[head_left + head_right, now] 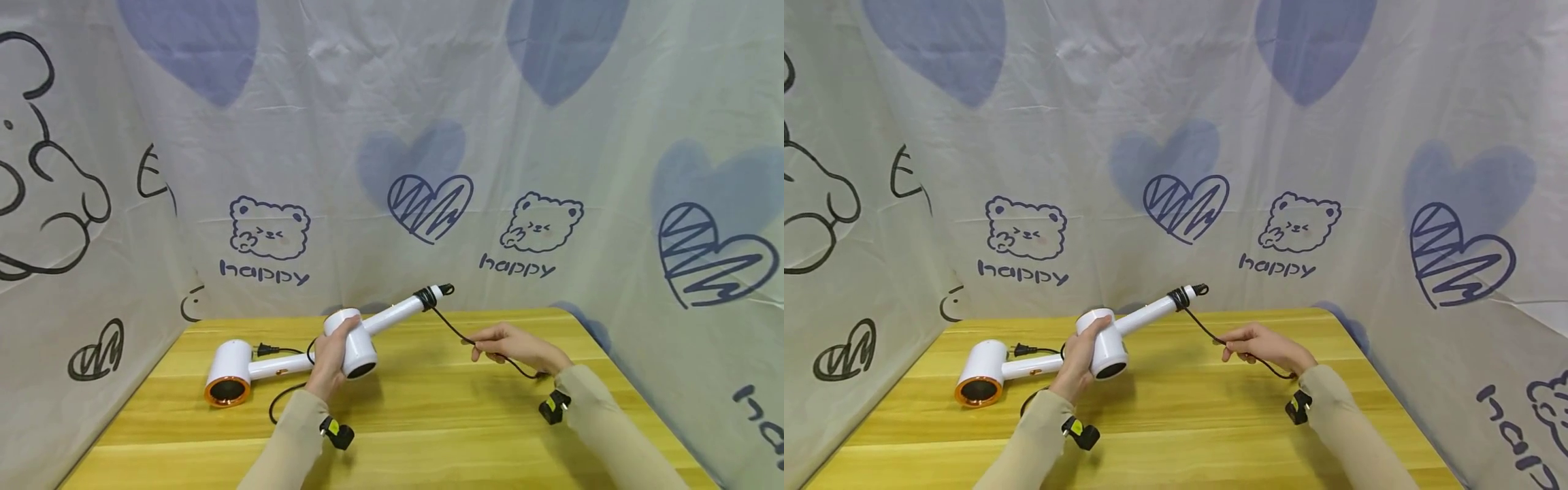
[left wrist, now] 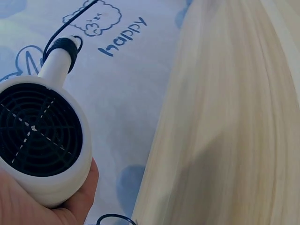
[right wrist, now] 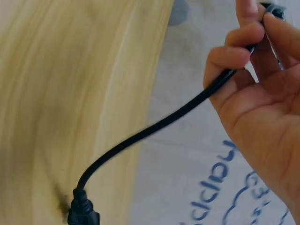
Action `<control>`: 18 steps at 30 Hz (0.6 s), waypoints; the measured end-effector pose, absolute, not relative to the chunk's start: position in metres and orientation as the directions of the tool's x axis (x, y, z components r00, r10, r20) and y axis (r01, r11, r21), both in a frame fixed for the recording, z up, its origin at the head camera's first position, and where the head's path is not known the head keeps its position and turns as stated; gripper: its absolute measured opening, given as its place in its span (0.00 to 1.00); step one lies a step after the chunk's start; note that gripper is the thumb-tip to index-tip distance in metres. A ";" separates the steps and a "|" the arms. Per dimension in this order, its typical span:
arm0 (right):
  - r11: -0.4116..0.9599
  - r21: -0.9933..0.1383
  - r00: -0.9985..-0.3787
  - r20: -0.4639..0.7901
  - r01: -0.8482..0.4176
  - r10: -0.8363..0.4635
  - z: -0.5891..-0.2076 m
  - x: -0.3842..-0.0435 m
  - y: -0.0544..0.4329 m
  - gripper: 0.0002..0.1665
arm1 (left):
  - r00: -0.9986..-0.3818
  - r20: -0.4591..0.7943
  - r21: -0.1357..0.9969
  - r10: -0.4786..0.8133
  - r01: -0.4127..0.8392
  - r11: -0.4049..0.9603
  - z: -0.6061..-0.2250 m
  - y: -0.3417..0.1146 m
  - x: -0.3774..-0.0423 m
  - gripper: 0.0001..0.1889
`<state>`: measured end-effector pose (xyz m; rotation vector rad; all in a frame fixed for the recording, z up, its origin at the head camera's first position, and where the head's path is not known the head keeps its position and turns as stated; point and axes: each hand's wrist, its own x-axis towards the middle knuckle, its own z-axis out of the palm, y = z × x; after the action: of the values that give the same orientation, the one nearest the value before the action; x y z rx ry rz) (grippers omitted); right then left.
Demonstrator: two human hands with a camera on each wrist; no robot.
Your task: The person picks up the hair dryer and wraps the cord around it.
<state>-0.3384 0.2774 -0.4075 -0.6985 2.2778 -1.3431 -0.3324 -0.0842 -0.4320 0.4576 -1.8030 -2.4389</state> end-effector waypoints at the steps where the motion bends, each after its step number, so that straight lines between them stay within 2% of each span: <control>1: 0.412 -0.890 -0.794 -0.102 -0.196 -0.599 -0.409 -0.340 0.279 0.21 | -0.952 -0.195 0.941 -0.236 -0.113 -0.319 -0.431 -0.085 -0.333 0.43; 7: 0.486 -0.864 -0.825 -0.173 -0.136 -0.539 -0.420 -0.344 0.289 0.17 | -0.952 -0.196 0.928 -0.233 -0.104 -0.357 -0.429 -0.088 -0.335 0.40; 13: 0.649 -0.718 -0.885 -0.100 -0.251 -0.454 -0.425 -0.347 0.279 0.17 | -0.971 -0.196 0.921 -0.137 -0.134 -0.365 -0.430 -0.087 -0.334 0.38; 18: 0.648 -0.698 -0.862 -0.086 -0.306 -0.500 -0.430 -0.346 0.268 0.14 | -0.970 -0.208 0.910 -0.127 -0.144 -0.389 -0.432 -0.085 -0.335 0.36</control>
<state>-0.3464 0.2680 -0.4300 -0.6499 2.5971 -1.0258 -0.3348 -0.0851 -0.4322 0.3876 -1.7423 -2.5979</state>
